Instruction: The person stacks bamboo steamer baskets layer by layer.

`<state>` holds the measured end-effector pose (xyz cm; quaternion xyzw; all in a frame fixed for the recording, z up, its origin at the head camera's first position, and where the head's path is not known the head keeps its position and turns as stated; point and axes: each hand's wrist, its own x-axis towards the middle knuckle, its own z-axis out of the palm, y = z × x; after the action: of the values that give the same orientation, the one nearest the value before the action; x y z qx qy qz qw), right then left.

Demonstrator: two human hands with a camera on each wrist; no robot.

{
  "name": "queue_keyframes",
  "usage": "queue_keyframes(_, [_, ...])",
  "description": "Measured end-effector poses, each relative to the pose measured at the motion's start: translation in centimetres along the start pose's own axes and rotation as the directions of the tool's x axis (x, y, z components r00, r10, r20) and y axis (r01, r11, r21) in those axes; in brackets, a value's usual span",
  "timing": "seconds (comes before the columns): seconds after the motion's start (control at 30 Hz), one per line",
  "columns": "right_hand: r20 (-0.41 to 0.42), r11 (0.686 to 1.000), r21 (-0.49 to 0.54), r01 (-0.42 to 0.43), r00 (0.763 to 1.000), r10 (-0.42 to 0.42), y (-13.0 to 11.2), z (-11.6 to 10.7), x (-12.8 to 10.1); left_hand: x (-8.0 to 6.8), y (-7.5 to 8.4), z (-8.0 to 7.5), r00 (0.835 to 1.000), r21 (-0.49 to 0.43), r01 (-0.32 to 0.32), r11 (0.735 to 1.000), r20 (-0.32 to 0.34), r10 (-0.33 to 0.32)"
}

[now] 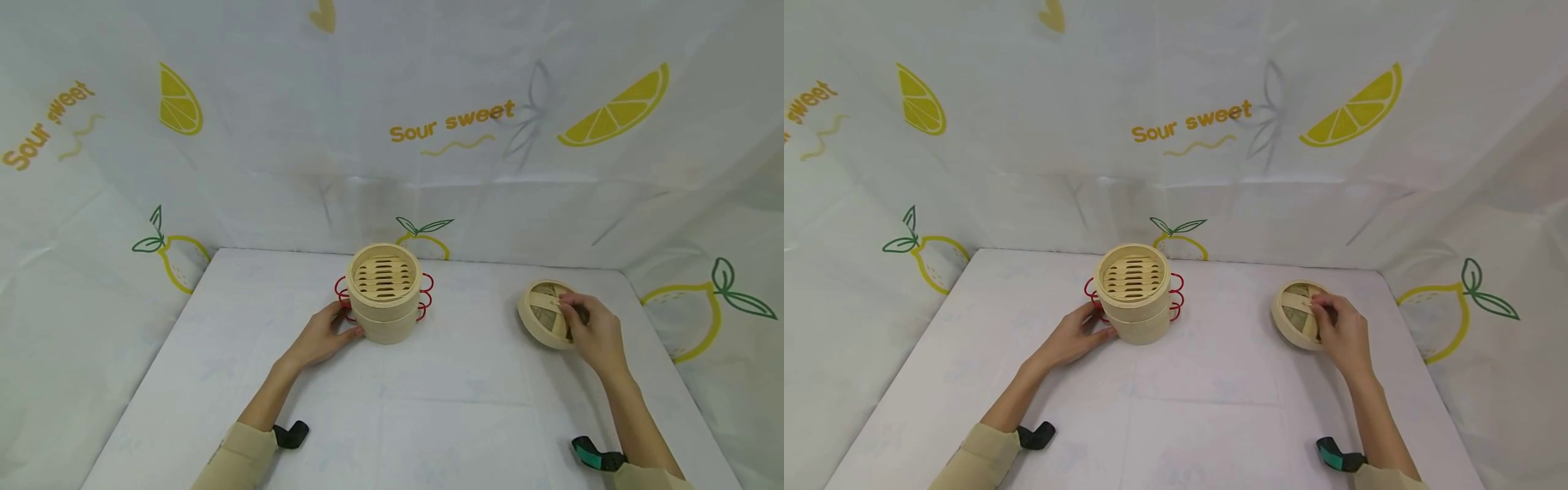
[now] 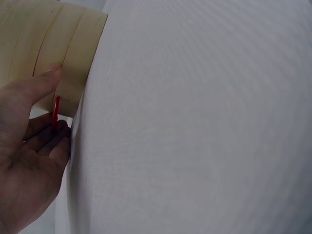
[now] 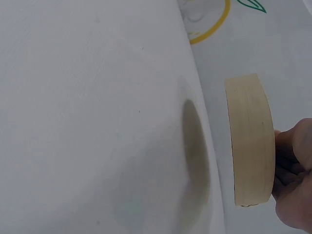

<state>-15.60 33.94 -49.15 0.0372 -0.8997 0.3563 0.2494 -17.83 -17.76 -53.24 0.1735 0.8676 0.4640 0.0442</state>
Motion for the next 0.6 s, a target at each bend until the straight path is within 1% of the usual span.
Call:
queue_keyframes(0.13, [-0.012,0.998,0.051,0.041,0.999,-0.040,-1.4,0.0,0.4,-0.1,0.0,0.0,1.000,0.011,-0.002,1.000,-0.006,0.002])
queue_keyframes(0.37, [-0.050,0.984,0.121,0.133,0.991,-0.128,-4.1,0.1,1.1,-0.1,0.0,0.0,1.000,-0.008,0.010,1.000,0.003,-0.010])
queue_keyframes(0.6, [-0.050,0.982,0.147,0.119,0.992,-0.112,-5.5,0.0,1.2,-0.1,0.1,0.0,1.000,-0.007,0.006,1.000,0.007,-0.006])
